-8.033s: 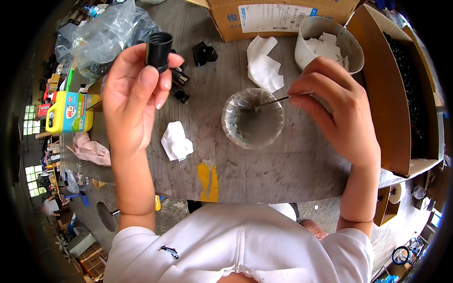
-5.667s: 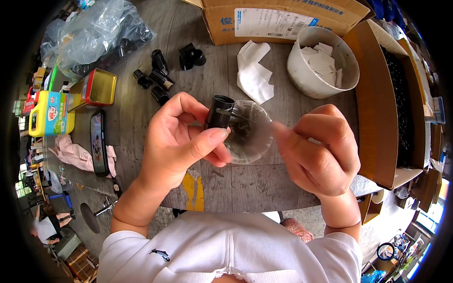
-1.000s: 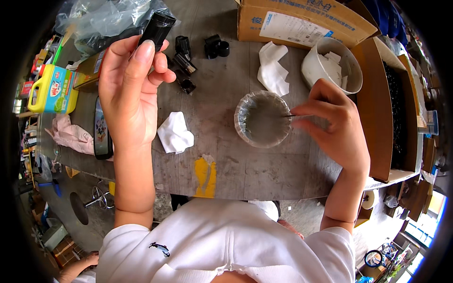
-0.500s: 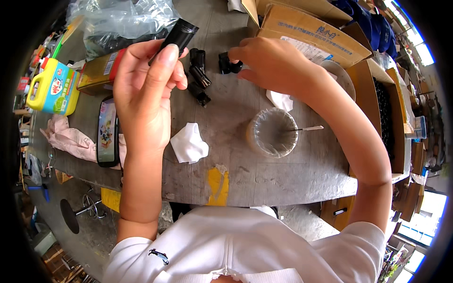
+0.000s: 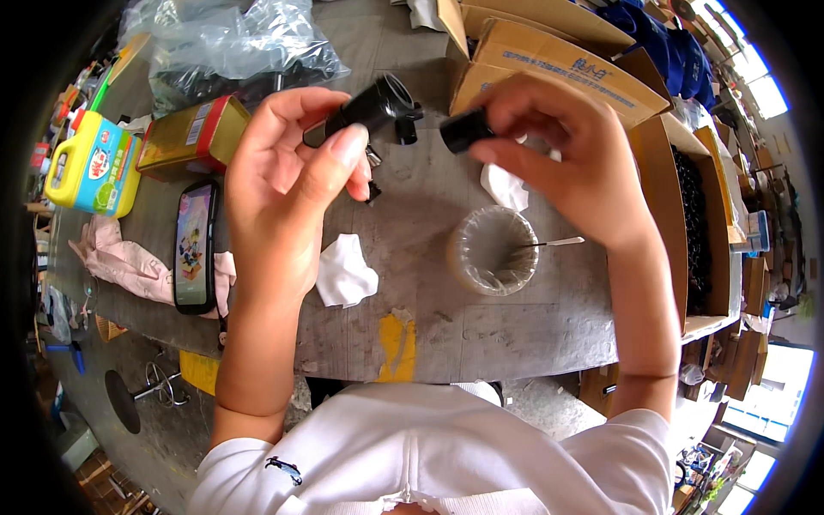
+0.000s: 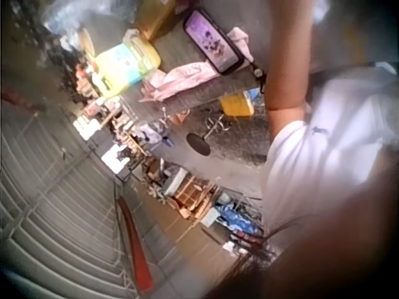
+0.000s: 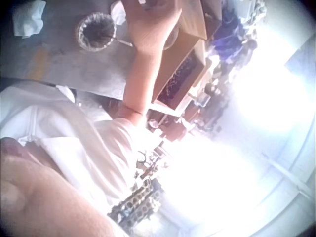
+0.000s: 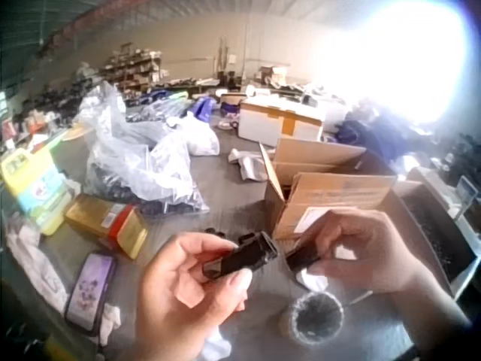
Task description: The person cleans small black cylindrical mechanical parts by applying a dark paste with a metal tool and wiping them with a white tissue. The person handles the parts one at a time, rotating them to cover all surfaces, and places the cleaned items into a cardboard box.
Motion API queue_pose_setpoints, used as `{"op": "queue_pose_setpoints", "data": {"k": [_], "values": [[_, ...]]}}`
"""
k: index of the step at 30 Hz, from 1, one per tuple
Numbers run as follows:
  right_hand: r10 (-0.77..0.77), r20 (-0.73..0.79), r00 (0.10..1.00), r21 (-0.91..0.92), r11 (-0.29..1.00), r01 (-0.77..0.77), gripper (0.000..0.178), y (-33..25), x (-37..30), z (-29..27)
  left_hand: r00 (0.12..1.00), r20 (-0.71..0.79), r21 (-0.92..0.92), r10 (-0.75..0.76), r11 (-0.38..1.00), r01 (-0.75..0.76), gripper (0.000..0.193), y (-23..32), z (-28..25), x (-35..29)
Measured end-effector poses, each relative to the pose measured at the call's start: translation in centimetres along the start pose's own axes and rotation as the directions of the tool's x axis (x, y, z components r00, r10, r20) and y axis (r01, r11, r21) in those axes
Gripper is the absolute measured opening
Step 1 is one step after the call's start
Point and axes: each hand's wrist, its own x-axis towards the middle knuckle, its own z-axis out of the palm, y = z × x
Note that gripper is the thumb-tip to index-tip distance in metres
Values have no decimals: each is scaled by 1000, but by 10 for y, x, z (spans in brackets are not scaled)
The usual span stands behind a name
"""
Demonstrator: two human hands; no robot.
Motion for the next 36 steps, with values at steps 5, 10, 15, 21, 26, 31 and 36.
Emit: {"op": "queue_pose_setpoints", "data": {"k": [5, 10, 15, 21, 26, 31, 36], "values": [[-90, -213, 973, 355, 921, 163, 34, 6, -39, 0, 984, 118, -81, -130, 987, 140, 31, -12, 13, -10], [-175, -245, 954, 342, 905, 254, 37, 29, -60, 2, 937, 223, -67, -268, 955, 289, 30, -19, 26, -19], [-200, -210, 957, 307, 916, 259, 35, 30, -66, 4, 914, 208, -62, -347, 928, 367, 32, -24, 32, -23], [-225, -171, 959, 133, 959, 249, 35, 30, -66, 0, 917, 228, -6, -327, 941, 337, 32, -24, 33, -22], [-224, -83, 971, -9, 975, 224, 38, 23, -65, -6, 922, 259, 123, -287, 957, 263, 32, -25, 28, -21], [-101, -206, 973, 36, 993, 110, 39, 18, -69, 6, 918, 270, 92, -291, 957, 276, 33, -22, 29, -22], [-156, -250, 956, -33, 988, 153, 42, 15, -68, 15, 890, 268, 50, -370, 927, 371, 33, -20, 29, -21]]}}
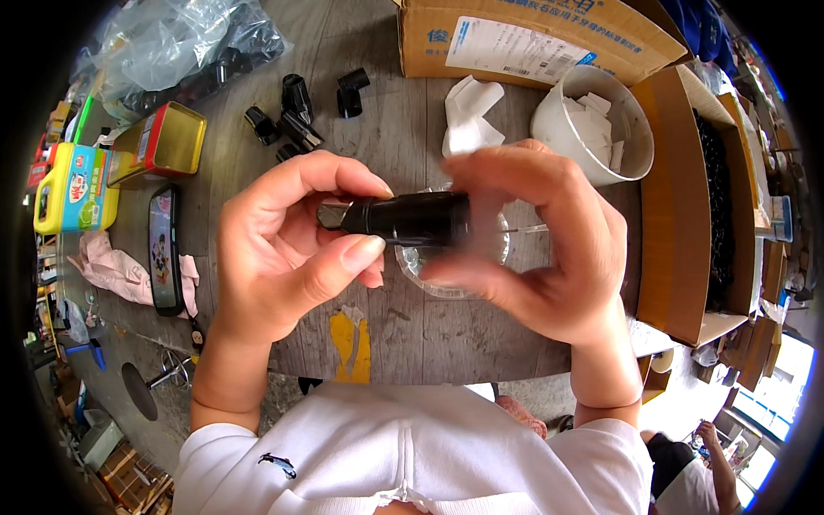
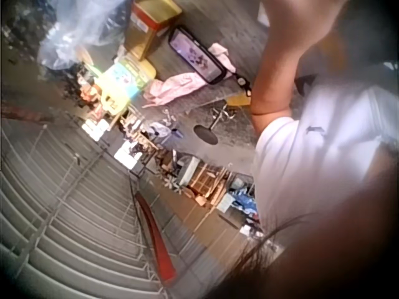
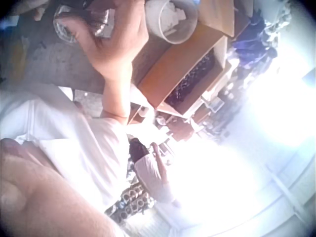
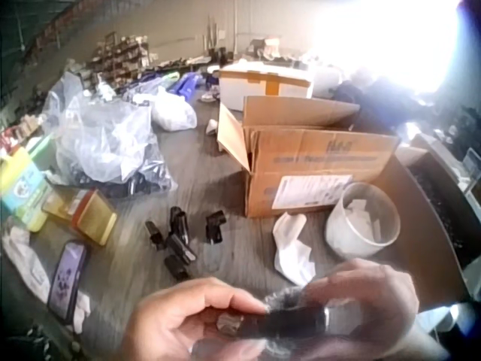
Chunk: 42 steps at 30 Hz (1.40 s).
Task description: The person cleans small black cylindrical mechanical parts by applying a dark paste with a metal tool and wiping them with a white tissue. The person handles the parts one at a time, rotating them to cover all surfaces, and places the cleaned items into a cardboard box.
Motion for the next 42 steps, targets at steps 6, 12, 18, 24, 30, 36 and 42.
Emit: {"op": "queue_pose_setpoints", "data": {"k": [6, 12, 18, 24, 30, 36, 42], "values": [[-182, 87, 980, -162, 968, 194, 40, 5, 5, -7, 1000, -19, -20, -3, 1000, 2, 32, 1, 1, 0], [-66, 192, 979, -188, 977, 102, 47, 5, 2, -18, 990, 34, 169, 136, 976, -140, 31, 0, -2, 0], [-182, 151, 972, -101, 975, 199, 50, 8, 1, -10, 992, 32, 181, 121, 975, -125, 31, 1, -1, -1], [-160, 202, 966, -3, 986, 164, 41, 10, -2, -19, 960, 160, 289, 230, 919, -268, 31, -8, -3, 1], [-216, 198, 956, -61, 971, 232, 51, 6, 1, -15, 997, 13, 115, 82, 990, -83, 30, 3, -1, -1], [-170, 133, 976, -184, 964, 193, 44, 4, 0, -9, 990, 23, 175, 142, 974, -144, 30, 0, -1, -1], [-196, 101, 975, -126, 970, 208, 44, 11, 1, 0, 993, 41, 180, 115, 976, -120, 30, 0, -2, 0]]}}
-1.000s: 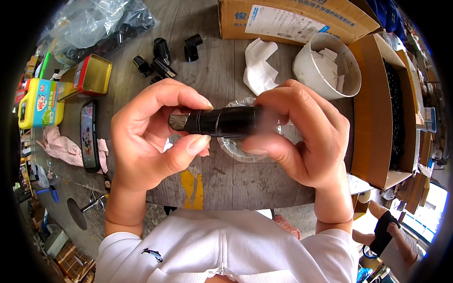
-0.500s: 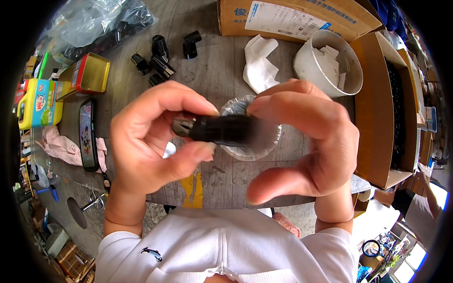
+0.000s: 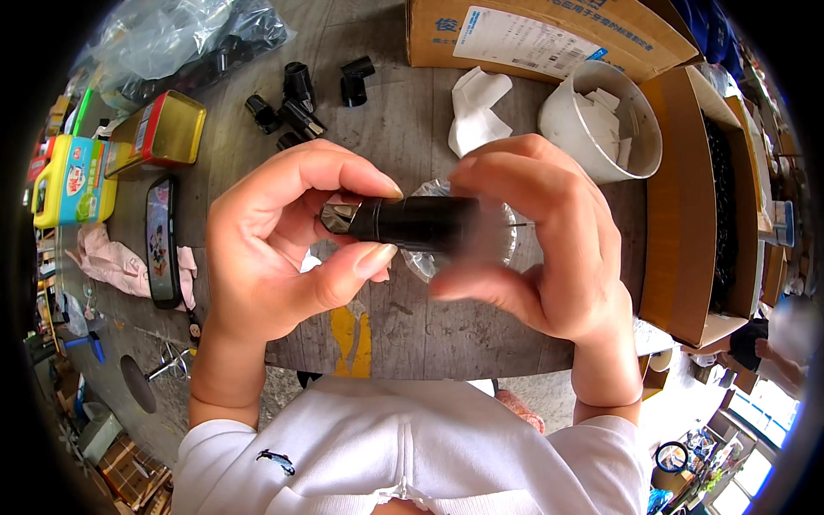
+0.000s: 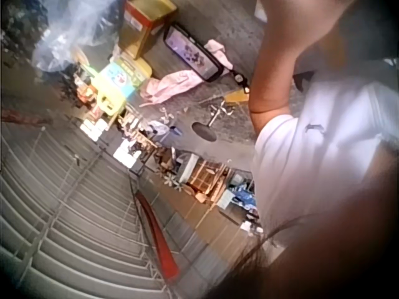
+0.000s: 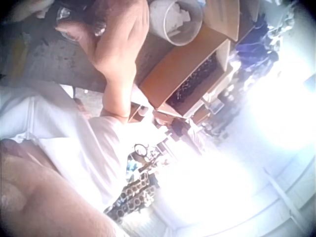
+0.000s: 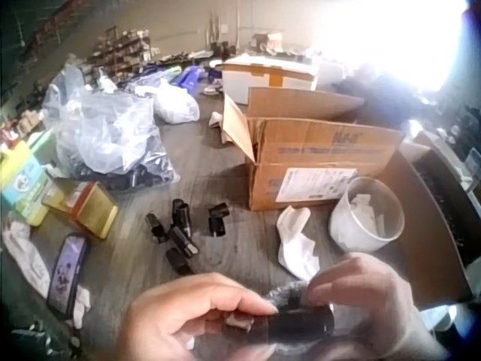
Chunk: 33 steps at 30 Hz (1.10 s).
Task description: The person cleans small black cylindrical mechanical parts by applying a dark paste with a metal tool and wiping them with a white tissue. The person handles the parts one at a time, rotating them to cover all surfaces, and places the cleaned items into a cardboard box.
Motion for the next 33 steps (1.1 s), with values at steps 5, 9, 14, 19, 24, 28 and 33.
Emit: {"op": "queue_pose_setpoints", "data": {"k": [5, 9, 14, 19, 24, 28, 33], "values": [[-76, 55, 996, -109, 991, 82, 45, -2, 4, -4, 1000, -5, 6, 19, 1000, -19, 30, -1, 0, 0], [-14, 53, 999, -156, 987, 22, 46, -4, 3, -7, 998, 1, 55, 62, 997, -62, 31, -1, 0, 0], [105, 90, 990, -159, 983, -90, 49, -7, -2, -11, 989, 42, 138, 145, 979, -150, 32, -3, -1, 0], [33, 33, 999, -13, 999, -33, 47, -5, 0, -5, 982, 61, 153, 178, 971, -186, 33, -2, -2, 0], [-56, 83, 995, 16, 998, 55, 46, 0, -2, -8, 995, 61, 19, 73, 997, -74, 34, -4, -3, 0], [-135, 40, 990, -31, 990, 136, 46, 3, -3, -12, 993, -110, -179, 48, 982, -67, 35, -3, 7, 0], [-222, 7, 975, -276, 937, 216, 39, -4, 2, -11, 986, -95, -4, 134, 991, -135, 30, -7, -2, 1]]}}
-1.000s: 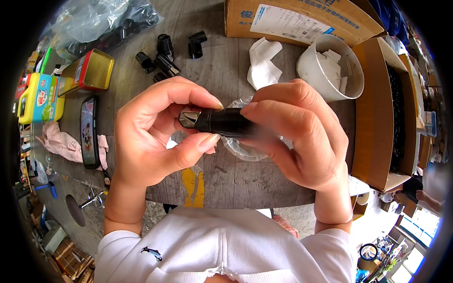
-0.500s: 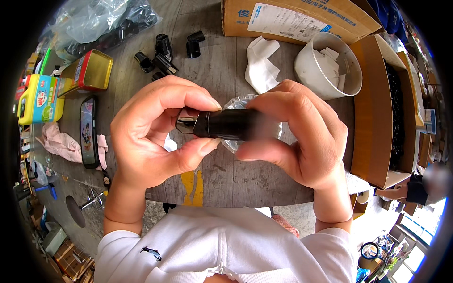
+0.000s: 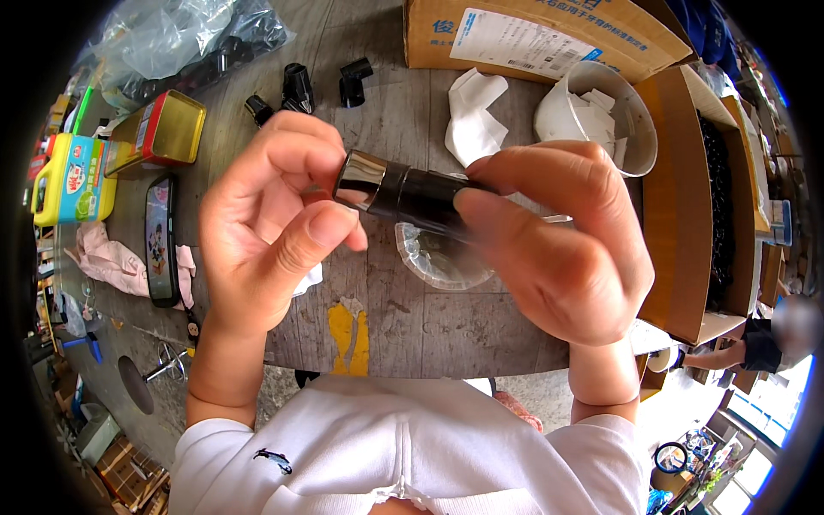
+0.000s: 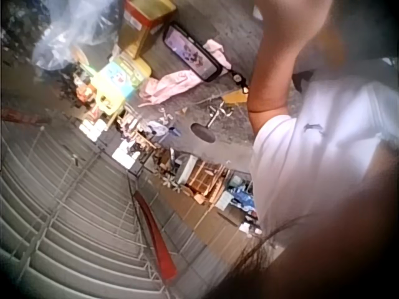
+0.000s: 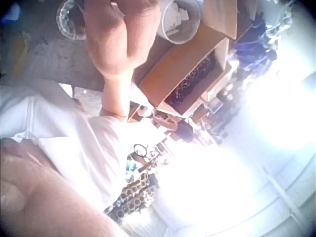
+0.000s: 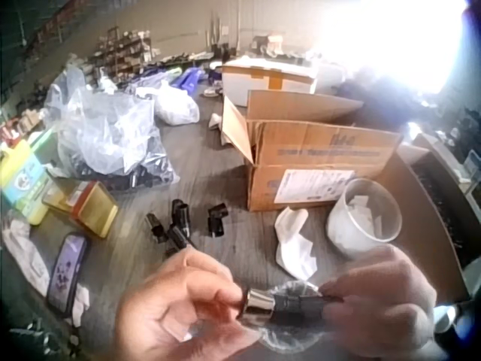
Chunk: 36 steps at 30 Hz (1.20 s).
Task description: The person cleans small black cylindrical mechanical parts by applying a dark paste with a metal tool and wiping them with a white tissue. The person handles the parts one at a time, rotating them to cover all surfaces, and places the cleaned items into a cardboard box.
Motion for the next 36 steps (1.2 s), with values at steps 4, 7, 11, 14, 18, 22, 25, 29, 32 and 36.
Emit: {"op": "queue_pose_setpoints", "data": {"k": [4, 7, 11, 14, 18, 22, 25, 29, 32, 36], "values": [[-43, -19, 999, -82, 996, 41, 38, -3, 0, 4, 996, 39, -50, -78, 996, 80, 23, 0, 3, -5], [5, 22, 1000, -51, 999, -4, 44, -7, -4, 5, 988, 105, -47, -117, 991, 122, 20, 0, -1, -6], [86, 27, 996, 33, 996, -87, 47, -8, -6, 4, 992, 71, -99, -109, 988, 115, 16, 2, 4, -8], [94, 32, 995, 58, 994, -96, 48, -7, -8, 4, 994, 70, -102, -85, 991, 92, 15, 0, 7, -8], [95, 9, 995, 66, 993, -95, 51, -8, -6, 8, 999, 47, -101, -11, 995, 16, 14, -5, 9, -10], [69, -34, 997, 83, 994, -66, 52, -8, -6, 14, 998, 64, -11, 17, 1000, -17, 14, -6, 9, -11], [102, -78, 992, 144, 985, -91, 52, -10, -7, 19, 996, 79, 79, 42, 996, -49, 15, -3, 8, -13], [175, -59, 983, 83, 982, -170, 49, -16, -6, 19, 999, -22, -215, -50, 976, 44, 18, -11, 22, -19], [124, -8, 992, 25, 992, -123, 47, -7, -6, 17, 972, -51, -422, -229, 887, 187, 14, -6, 31, -17], [5, 45, 999, -51, 999, -3, 44, -7, 0, 11, 932, 100, -464, -349, 812, 354, 22, 5, 21, -12]]}}
